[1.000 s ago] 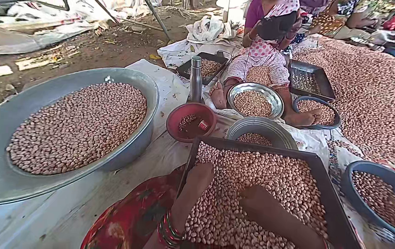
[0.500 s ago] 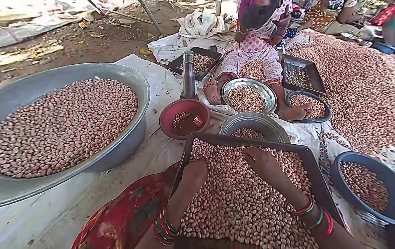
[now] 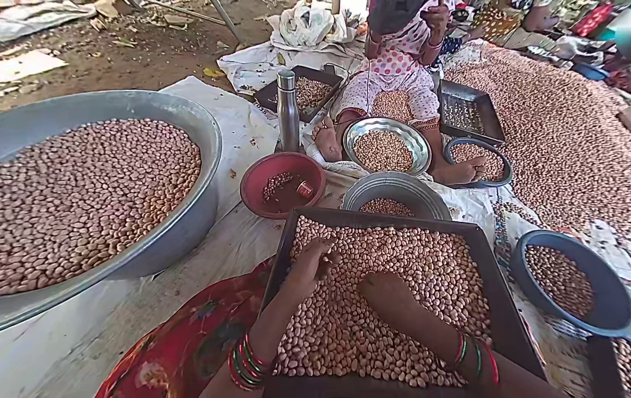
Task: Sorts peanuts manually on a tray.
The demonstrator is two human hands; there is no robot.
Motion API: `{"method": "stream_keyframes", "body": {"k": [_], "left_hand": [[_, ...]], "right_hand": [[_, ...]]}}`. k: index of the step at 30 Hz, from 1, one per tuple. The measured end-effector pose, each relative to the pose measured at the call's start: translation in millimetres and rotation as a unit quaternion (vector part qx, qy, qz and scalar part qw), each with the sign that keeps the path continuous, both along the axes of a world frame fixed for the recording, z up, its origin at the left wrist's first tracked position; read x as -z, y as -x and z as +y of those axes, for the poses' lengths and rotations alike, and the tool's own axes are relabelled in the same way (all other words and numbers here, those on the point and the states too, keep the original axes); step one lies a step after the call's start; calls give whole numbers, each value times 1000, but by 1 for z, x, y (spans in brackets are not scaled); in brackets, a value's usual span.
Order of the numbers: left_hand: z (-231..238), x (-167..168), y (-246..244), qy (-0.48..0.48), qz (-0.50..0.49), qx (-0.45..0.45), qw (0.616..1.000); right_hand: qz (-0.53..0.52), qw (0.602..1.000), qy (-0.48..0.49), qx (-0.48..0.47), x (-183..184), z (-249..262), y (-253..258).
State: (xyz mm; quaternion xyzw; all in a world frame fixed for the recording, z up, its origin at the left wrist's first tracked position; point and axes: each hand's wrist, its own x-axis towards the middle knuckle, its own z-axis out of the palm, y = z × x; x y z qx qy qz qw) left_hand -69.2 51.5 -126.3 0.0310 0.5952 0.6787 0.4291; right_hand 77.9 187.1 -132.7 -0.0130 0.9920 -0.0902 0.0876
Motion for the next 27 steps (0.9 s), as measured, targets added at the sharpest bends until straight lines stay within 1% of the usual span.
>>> {"method": "stream_keyframes", "body": {"k": [1, 2, 4, 5, 6, 8, 9, 10, 12, 14, 16, 18, 20, 21, 22, 24, 25, 27], "left_hand": [[0, 0, -1, 4, -33, 9, 999], [2, 0, -1, 30, -45, 32, 998], [6, 2, -3, 87, -55, 82, 991], [7, 4, -4, 93, -60, 101, 989], [7, 5, -4, 87, -64, 96, 989], [6, 5, -2, 50, -60, 24, 997], [5, 4, 1, 27, -49, -28, 998], [4, 1, 4, 5, -35, -83, 996], [1, -1, 10, -38, -4, -179, 983], [-2, -1, 16, -74, 4, -231, 970], [-4, -2, 20, -88, 3, -248, 965], [-5, -4, 20, -94, -1, -250, 964], [-6, -7, 21, -100, -1, -241, 965], [-6, -8, 20, -104, -3, -235, 966], [-5, -9, 20, -107, -6, -224, 969], [-3, -10, 20, -102, -15, -197, 975], [-3, -9, 19, -94, -18, -175, 980], [-3, -8, 17, -68, -15, -121, 990]], "right_hand": [[9, 1000, 10, 11, -1, -1, 2], [39, 999, 31, 20, -3, -2, 5], [151, 985, 83, 15, -12, -5, 16], [159, 981, 110, 20, -24, -10, 25], [163, 978, 126, 27, -33, -14, 37], [138, 980, 127, 66, -39, -13, 67], [117, 982, 112, 94, -35, -8, 84], [68, 985, 97, 122, -30, -3, 99], [7, 987, 83, 134, -8, -2, 112], [40, 990, 107, 81, 17, -21, 97], [73, 987, 142, -19, 35, -39, 58], [90, 977, 153, -116, 39, -39, 11], [91, 971, 152, -160, 29, -20, -29], [94, 971, 152, -157, 19, -7, -44], [134, 972, 132, -140, 11, 7, -54], [247, 965, 66, -55, 1, 35, -61], [277, 961, 19, -6, -3, 49, -59], [255, 963, -39, 74, -9, 68, -50]]}}
